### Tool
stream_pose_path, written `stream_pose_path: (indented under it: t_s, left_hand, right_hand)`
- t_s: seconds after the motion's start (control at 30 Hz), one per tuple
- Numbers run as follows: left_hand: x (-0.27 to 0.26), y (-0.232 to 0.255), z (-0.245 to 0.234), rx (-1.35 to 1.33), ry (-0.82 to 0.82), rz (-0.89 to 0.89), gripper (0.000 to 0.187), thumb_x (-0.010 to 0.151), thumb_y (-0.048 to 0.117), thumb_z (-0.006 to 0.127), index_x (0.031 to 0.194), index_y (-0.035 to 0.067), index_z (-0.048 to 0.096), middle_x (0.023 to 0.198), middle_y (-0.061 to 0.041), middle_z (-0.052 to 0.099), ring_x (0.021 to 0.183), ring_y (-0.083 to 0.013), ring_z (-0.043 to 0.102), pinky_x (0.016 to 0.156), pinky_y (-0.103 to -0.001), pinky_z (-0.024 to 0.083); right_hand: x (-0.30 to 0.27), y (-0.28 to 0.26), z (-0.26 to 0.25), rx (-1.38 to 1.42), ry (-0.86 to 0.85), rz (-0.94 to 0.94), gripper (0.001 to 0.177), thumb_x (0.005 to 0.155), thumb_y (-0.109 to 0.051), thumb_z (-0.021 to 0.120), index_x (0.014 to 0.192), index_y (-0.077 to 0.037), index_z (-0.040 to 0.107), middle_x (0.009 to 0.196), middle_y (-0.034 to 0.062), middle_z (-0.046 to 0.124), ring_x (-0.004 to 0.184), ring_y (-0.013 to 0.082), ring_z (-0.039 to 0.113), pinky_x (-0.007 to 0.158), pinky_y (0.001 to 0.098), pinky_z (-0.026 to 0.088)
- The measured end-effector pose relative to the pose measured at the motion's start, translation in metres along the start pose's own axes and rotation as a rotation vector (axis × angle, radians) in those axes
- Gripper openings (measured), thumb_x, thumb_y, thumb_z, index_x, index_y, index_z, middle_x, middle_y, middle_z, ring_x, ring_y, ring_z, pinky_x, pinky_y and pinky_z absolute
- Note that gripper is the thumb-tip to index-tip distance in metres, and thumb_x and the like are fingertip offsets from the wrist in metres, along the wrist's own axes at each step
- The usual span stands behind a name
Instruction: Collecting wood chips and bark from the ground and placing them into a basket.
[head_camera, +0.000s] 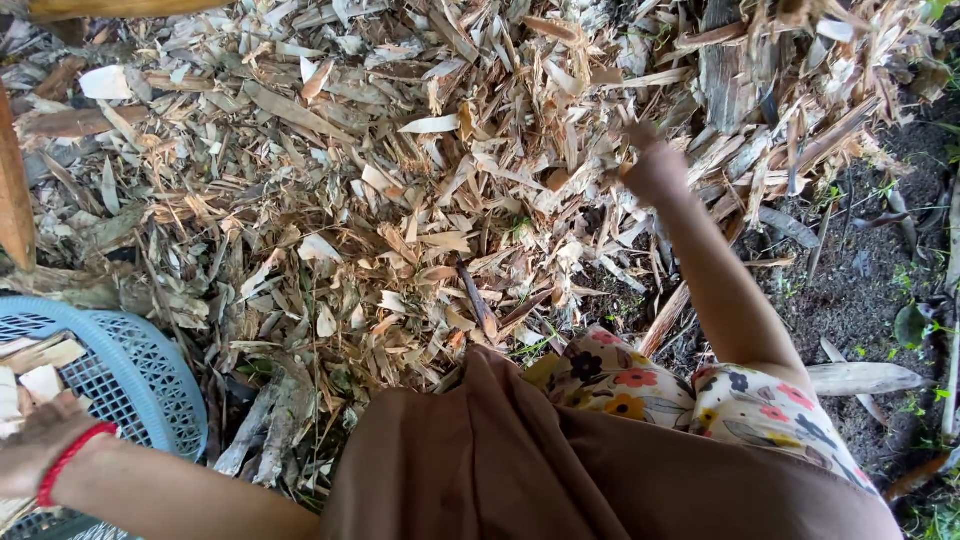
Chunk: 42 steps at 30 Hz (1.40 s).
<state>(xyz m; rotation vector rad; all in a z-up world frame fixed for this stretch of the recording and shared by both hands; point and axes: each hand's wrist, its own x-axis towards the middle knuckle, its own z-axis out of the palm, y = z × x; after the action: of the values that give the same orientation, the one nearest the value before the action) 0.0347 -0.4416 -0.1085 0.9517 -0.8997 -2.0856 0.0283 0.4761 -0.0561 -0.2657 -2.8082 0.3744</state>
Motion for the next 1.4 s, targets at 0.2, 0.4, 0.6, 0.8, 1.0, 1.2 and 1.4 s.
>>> stream_pose_path:
  t_s: [0.2,0.4,0.6,0.8,1.0,1.2,1.4]
  left_hand:
    - [-0.175,-0.026,0.140,0.067,0.016,-0.169,0.030,0.097,0.024,0.055,0.117,0.002,0.058,0.108,-0.020,0.066,0.101,-0.0299,0.063,0.086,-0.045,0.056]
    - [-0.309,-0.063,0.216,0.378,-0.444,-0.101,0.021,0.089,0.011,0.073,0.108,0.006,0.067,0.101,-0.007,0.074,0.093,-0.0152,0.071,0.081,-0.028,0.060]
    - [-0.380,-0.137,0.199,0.721,-1.119,0.056,0.027,0.105,0.033,0.058,0.112,0.011,0.071,0.111,-0.007,0.076,0.093,-0.0109,0.072,0.071,-0.026,0.062]
    - [-0.417,-0.158,0.186,0.878,-1.285,0.016,0.024,0.099,0.030,0.068,0.109,0.009,0.071,0.089,-0.001,0.077,0.064,-0.0055,0.064,0.052,-0.023,0.049]
    - [-0.413,-0.165,0.176,0.715,-1.185,-0.047,0.019,0.101,0.029,0.069,0.101,0.011,0.072,0.086,0.003,0.075,0.068,-0.0034,0.067,0.056,-0.022,0.052]
    - [-0.410,-0.164,0.170,0.325,-1.064,-0.591,0.018,0.098,0.021,0.076,0.104,0.004,0.073,0.083,0.001,0.067,0.070,-0.0068,0.059,0.060,-0.022,0.047]
    - [-0.413,-0.149,0.187,0.365,-1.055,-0.415,0.034,0.093,0.021,0.079,0.118,0.005,0.063,0.088,-0.005,0.074,0.077,-0.0128,0.071,0.066,-0.028,0.060]
  right_hand:
    - [0.003,-0.090,-0.002,-0.423,-0.433,-0.421,0.081,0.071,-0.037,0.085,0.144,-0.025,0.053,0.119,0.0177,0.069,0.099,0.0304,0.069,0.054,0.0241,0.062]
    - [0.024,-0.137,-0.042,0.050,-0.486,-0.218,0.012,0.110,-0.016,0.065,0.119,-0.014,0.073,0.104,0.0123,0.077,0.067,0.0155,0.074,0.051,0.0268,0.061]
    - [0.005,-0.221,-0.062,0.945,-0.594,-0.022,0.014,0.099,-0.007,0.071,0.111,0.001,0.071,0.090,0.0134,0.077,0.067,0.0123,0.073,0.058,0.0264,0.063]
    - [-0.017,-0.258,-0.061,1.166,-0.668,0.214,0.019,0.096,-0.013,0.073,0.111,-0.001,0.070,0.088,0.0073,0.074,0.068,0.0087,0.067,0.059,0.0234,0.058]
    - [-0.024,-0.256,-0.055,1.001,-0.863,0.197,0.020,0.096,-0.022,0.075,0.102,-0.003,0.075,0.078,0.0042,0.071,0.064,0.0072,0.063,0.056,0.0228,0.055]
    - [-0.028,-0.248,-0.042,1.223,-0.912,0.263,0.015,0.095,-0.020,0.074,0.094,-0.006,0.077,0.075,0.0033,0.074,0.059,0.0076,0.068,0.053,0.0235,0.058]
    - [-0.033,-0.253,-0.039,1.188,-0.839,0.232,0.013,0.097,-0.017,0.075,0.095,-0.005,0.078,0.076,0.0042,0.074,0.060,0.0072,0.067,0.052,0.0226,0.056]
